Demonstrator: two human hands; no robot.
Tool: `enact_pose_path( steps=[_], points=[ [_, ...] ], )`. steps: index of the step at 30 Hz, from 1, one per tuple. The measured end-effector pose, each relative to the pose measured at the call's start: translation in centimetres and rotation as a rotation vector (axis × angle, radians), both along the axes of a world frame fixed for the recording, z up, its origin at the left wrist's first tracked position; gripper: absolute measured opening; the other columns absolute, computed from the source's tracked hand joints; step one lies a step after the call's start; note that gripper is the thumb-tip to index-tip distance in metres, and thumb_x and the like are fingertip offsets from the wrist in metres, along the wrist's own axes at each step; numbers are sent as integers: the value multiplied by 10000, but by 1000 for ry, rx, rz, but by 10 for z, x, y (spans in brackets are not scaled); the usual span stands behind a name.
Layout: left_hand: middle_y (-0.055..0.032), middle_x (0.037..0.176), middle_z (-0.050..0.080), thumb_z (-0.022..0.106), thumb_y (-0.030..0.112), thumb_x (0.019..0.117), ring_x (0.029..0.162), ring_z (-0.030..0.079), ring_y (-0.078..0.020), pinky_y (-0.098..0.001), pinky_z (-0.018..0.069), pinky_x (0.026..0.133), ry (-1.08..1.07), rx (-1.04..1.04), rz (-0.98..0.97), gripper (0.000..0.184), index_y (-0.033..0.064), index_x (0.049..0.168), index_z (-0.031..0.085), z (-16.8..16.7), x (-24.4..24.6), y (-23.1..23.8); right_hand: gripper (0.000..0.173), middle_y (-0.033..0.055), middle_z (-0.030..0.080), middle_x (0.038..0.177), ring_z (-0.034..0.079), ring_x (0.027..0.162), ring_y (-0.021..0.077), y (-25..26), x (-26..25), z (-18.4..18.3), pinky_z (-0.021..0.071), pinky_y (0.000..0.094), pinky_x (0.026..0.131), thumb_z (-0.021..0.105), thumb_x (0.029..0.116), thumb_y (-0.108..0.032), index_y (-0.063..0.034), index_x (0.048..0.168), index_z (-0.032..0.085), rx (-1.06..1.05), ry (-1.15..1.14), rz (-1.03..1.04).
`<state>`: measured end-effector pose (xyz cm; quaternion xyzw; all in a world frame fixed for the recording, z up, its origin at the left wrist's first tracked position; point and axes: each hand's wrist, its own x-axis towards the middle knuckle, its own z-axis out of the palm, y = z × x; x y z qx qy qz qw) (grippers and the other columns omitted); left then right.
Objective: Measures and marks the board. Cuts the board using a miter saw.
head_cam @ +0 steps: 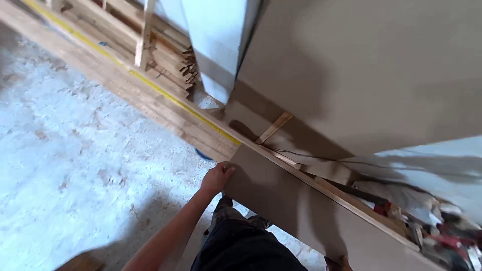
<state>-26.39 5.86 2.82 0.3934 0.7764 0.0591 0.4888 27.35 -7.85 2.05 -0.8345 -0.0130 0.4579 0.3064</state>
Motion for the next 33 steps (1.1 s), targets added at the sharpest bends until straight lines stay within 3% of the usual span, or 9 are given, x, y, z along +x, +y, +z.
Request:
enact_pose_path(
  steps=[2,6,12,16,20,23,27,30,33],
  points=[
    [-199,1276,685,565,618,984,1174,661,-404,-659,496,998,160,-30,-84,663,126,1429,587,20,-2,1,582,118,690,890,649,682,192,2,-1,0,556,388,607,305,1104,-514,-19,1276,558,-49,-68,0],
    [-344,1413,533,684,479,951,1289,538,-532,-710,415,1054,302,395,-305,729,-40,1436,516,50,30,15,589,189,729,1024,718,877,282,6,7,12,589,475,792,394,1098,-478,40,1200,656,-184,-88,24],
    [-288,1542,450,698,541,894,1428,429,-490,-639,345,1167,123,825,-953,826,-7,1481,504,69,286,69,677,118,769,979,756,831,241,-10,51,14,614,444,756,401,1050,-617,-6,1226,634,-175,128,138],
    [-225,1594,406,787,669,773,1473,393,-412,-611,309,1198,284,589,-1244,1044,56,1543,437,50,478,78,657,113,774,973,755,791,226,-23,75,9,614,431,723,390,1056,-606,-22,1212,649,-78,270,296],
    [-243,1458,543,855,638,717,1357,515,-436,-655,421,1091,434,299,-1158,1046,67,1509,478,32,547,77,627,176,752,1100,744,962,281,-39,125,24,582,505,887,398,1083,-520,33,1232,653,132,453,721],
    [-236,1468,535,863,612,723,1381,479,-462,-664,427,1085,481,215,-1142,1003,100,1504,499,22,551,90,449,131,745,1113,712,1045,281,-47,223,107,535,568,967,477,1081,-426,-72,1233,708,413,182,1137],
    [-225,1447,558,881,630,684,1365,504,-437,-631,444,1084,507,162,-1174,998,85,1452,551,20,559,96,384,-34,718,1240,677,1132,82,-66,423,328,590,338,989,626,1015,-422,-168,1293,699,814,-623,989],
    [-217,1432,575,886,626,684,1347,526,-427,-617,444,1093,512,171,-1176,983,69,1430,570,20,558,95,723,115,626,1388,581,1304,274,-26,552,426,466,515,1103,523,964,-672,-107,1410,595,479,-1320,1161],
    [-187,1434,578,873,672,661,1360,525,-378,-605,401,1139,543,153,-1163,1025,101,1449,551,16,556,98,883,40,716,1027,697,949,247,25,625,440,552,572,810,303,847,-917,-211,1201,696,23,-1350,1386]
  ],
)
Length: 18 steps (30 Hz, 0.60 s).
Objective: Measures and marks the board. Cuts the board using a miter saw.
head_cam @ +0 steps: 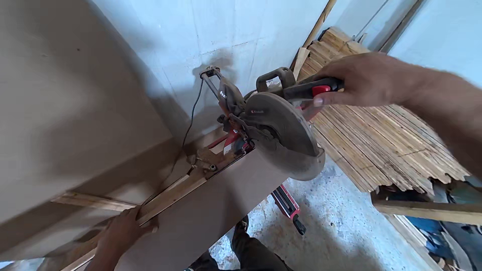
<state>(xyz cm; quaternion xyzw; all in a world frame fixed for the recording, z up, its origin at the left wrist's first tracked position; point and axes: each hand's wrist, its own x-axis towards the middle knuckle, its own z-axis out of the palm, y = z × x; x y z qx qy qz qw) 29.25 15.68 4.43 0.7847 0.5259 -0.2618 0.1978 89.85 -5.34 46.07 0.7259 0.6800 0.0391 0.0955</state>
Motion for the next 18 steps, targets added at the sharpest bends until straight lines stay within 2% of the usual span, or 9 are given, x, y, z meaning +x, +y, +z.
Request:
enact_pose_path(
  steps=[3,4,6,7,9,11,13,15,18],
  points=[
    [-195,1408,596,880,649,677,1342,547,-387,-624,447,1092,19,-35,38,999,110,1448,544,3,3,0,735,-9,637,733,642,678,188,34,9,9,511,504,605,326,910,-834,-217,999,715,-282,21,15],
    [-202,1404,595,882,637,685,1342,544,-391,-623,449,1090,22,-45,39,992,99,1447,543,4,4,0,671,-30,564,637,592,588,166,37,9,6,470,466,528,323,934,-783,-215,885,677,-278,24,57],
    [-205,1410,590,886,635,685,1340,546,-391,-619,453,1086,14,-47,37,1002,97,1455,538,5,4,0,645,-45,493,571,541,521,164,26,8,-3,426,461,473,276,938,-736,-216,793,629,-188,18,115],
    [-200,1416,588,887,640,680,1337,548,-393,-622,458,1079,11,-44,40,1008,104,1459,536,4,4,0,658,-38,498,571,541,511,177,13,6,-9,418,472,459,255,928,-740,-214,794,627,-144,12,128],
    [-195,1415,588,886,648,676,1327,557,-389,-626,469,1065,6,-35,40,1014,108,1460,536,2,2,3,704,-26,570,626,578,521,190,-25,-2,-25,444,488,434,230,916,-768,-220,906,671,-68,5,130],
    [-196,1377,612,898,624,679,1297,580,-385,-624,482,1049,-11,-28,25,965,103,1420,567,1,1,2,658,-16,615,707,603,556,186,-77,-13,-51,468,477,438,281,925,-733,-207,954,675,8,20,114],
    [-200,1329,636,914,597,674,1263,599,-390,-612,487,1040,-28,-24,1,918,88,1369,598,1,2,3,558,-10,612,724,608,582,187,-138,-26,-83,481,460,448,374,904,-656,-177,906,660,88,29,99],
    [-204,1309,646,912,593,682,1247,608,-390,-607,488,1042,-36,-14,-17,902,77,1355,606,2,1,4,545,8,637,773,634,658,200,-200,-35,-122,516,458,522,428,882,-641,-151,898,667,159,29,81],
    [-211,1277,659,910,558,710,1216,623,-394,-601,498,1028,-45,-9,-32,859,66,1348,609,0,-1,5,677,101,718,940,703,826,282,-277,-45,-185,570,507,668,413,872,-699,-91,975,693,197,32,17]
  ],
)
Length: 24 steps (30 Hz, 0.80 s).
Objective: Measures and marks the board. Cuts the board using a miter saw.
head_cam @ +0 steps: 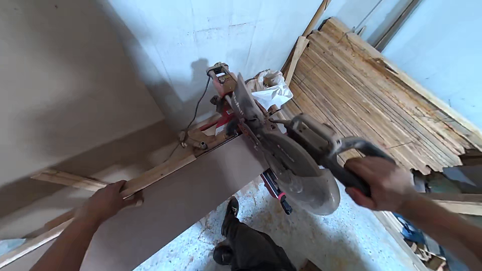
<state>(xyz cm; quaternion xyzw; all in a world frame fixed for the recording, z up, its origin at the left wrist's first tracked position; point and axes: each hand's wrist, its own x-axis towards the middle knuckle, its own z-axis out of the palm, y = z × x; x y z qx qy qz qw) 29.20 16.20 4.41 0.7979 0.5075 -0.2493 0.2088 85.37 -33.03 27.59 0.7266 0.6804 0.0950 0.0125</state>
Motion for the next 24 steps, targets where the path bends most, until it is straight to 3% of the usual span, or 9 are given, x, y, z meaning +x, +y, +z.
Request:
enact_pose_path(
  steps=[3,7,15,19,24],
  points=[
    [-210,1234,672,884,536,760,1176,641,-397,-614,508,1003,-1,0,-33,783,64,1324,616,-6,-5,1,687,116,727,963,707,847,291,-35,-7,-45,568,491,679,404,867,-701,-83,961,688,87,-20,-8],
    [-193,1203,682,890,559,735,1160,641,-397,-614,505,1000,-6,8,-23,766,78,1276,641,-7,-6,2,641,124,725,967,707,855,288,-46,-12,-76,569,484,710,441,849,-668,-81,947,679,131,-16,-28],
    [-205,1241,666,886,597,715,1186,626,-399,-628,491,1011,13,-6,-10,852,72,1329,615,-2,-2,1,680,138,720,969,699,869,297,-55,-14,-117,563,483,738,416,851,-700,-80,957,676,170,12,-54],
    [-195,1202,676,898,579,707,1154,637,-388,-615,500,994,4,-1,-11,816,74,1291,632,-3,-1,3,677,141,718,971,693,869,297,-61,-15,-143,558,478,753,435,840,-702,-80,952,677,199,26,-76],
    [-184,1246,662,896,572,715,1190,622,-385,-601,501,1008,31,6,-37,827,86,1324,618,-3,0,3,678,142,710,948,685,855,294,-53,-11,-147,549,466,750,425,858,-701,-73,955,664,217,16,-57]
  ],
)
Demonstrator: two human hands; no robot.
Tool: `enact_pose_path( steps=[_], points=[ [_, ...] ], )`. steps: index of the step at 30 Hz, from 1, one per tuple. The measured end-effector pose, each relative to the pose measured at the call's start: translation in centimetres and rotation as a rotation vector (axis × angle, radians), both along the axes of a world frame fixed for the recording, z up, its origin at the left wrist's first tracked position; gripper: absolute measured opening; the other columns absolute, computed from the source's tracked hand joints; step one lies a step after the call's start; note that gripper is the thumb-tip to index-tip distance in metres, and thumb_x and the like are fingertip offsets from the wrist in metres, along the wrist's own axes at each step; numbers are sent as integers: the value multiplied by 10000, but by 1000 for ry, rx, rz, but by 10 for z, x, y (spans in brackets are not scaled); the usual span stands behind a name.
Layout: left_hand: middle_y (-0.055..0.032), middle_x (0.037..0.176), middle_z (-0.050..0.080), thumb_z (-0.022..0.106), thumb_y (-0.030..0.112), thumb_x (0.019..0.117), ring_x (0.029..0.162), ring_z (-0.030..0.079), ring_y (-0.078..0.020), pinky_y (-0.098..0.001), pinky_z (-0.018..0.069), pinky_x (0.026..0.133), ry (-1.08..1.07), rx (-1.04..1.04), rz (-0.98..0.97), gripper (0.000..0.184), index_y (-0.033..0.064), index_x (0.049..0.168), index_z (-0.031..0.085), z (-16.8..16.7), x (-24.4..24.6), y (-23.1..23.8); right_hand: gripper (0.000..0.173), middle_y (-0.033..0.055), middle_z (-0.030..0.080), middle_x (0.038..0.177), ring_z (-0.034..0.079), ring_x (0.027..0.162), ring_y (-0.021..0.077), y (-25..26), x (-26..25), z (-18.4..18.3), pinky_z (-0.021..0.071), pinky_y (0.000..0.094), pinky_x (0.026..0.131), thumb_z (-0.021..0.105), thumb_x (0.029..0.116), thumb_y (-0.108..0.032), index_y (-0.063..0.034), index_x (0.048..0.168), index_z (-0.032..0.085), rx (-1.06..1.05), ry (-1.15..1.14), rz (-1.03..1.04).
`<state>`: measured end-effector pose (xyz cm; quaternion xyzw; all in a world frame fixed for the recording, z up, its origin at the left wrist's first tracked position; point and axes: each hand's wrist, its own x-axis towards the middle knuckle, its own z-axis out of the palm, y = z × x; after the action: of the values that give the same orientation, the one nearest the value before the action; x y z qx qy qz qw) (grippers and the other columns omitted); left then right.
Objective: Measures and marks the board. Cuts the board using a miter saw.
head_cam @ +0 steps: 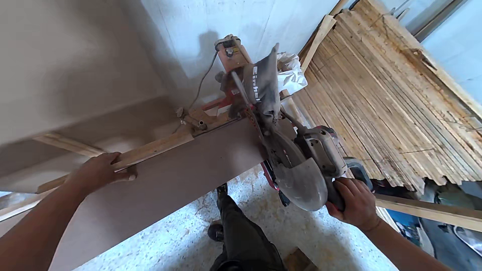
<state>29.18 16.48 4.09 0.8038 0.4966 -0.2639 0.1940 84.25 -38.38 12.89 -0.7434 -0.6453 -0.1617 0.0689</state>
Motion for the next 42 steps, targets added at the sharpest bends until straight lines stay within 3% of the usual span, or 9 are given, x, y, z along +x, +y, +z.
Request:
enact_pose_path(
  steps=[9,15,18,22,33,36,38,40,42],
  points=[
    [-173,1250,658,897,583,710,1191,620,-376,-578,510,1006,-17,8,-4,841,79,1325,622,0,2,-4,666,140,725,966,698,870,294,43,14,5,556,469,750,440,852,-690,-77,950,682,16,-20,12],
    [-157,1359,618,849,677,705,1283,574,-377,-590,493,1036,29,5,-7,959,98,1415,565,2,4,-5,660,140,725,974,697,874,295,70,22,5,554,475,761,449,848,-684,-79,959,689,24,-20,26],
    [-152,1305,641,873,646,696,1245,591,-380,-584,504,1014,2,7,3,902,102,1361,597,3,3,-5,669,144,724,986,698,889,304,86,25,6,556,492,767,445,853,-694,-81,971,686,14,-16,26],
    [-148,1326,633,843,686,705,1270,583,-363,-559,495,1044,27,8,-23,946,107,1402,572,1,0,-4,648,143,721,974,695,872,298,105,27,7,549,485,753,457,848,-668,-71,948,685,36,-11,30],
    [-166,1306,635,866,636,715,1253,582,-383,-559,484,1054,-5,-19,1,904,78,1371,591,5,1,1,646,154,722,1002,703,877,333,167,35,17,555,524,733,474,850,-638,-46,992,691,34,-19,36],
    [-135,1378,620,844,712,678,1303,566,-359,-607,427,1106,22,42,18,976,133,1418,580,8,-1,-5,644,149,720,1057,705,908,328,166,32,37,559,529,762,505,842,-631,-54,1063,689,15,-6,47],
    [-159,1525,509,858,701,669,1419,464,-387,-689,290,1178,2,151,81,1098,131,1529,482,15,-2,-24,660,143,734,1090,709,937,320,168,33,70,560,530,809,483,879,-641,-73,1120,721,55,-17,78],
    [-231,1555,451,936,482,702,1430,427,-457,-703,272,1180,-215,338,193,1044,73,1536,459,24,-7,-63,699,134,753,1092,711,972,316,181,33,120,539,546,875,411,948,-685,-99,1119,752,177,-35,107],
    [-302,1561,405,888,244,809,1451,386,-489,-653,310,1192,-583,447,393,833,-10,1489,481,38,-18,-119,694,138,739,1173,687,1080,329,203,36,170,489,562,971,396,986,-705,-131,1168,741,334,-25,66]
  ],
)
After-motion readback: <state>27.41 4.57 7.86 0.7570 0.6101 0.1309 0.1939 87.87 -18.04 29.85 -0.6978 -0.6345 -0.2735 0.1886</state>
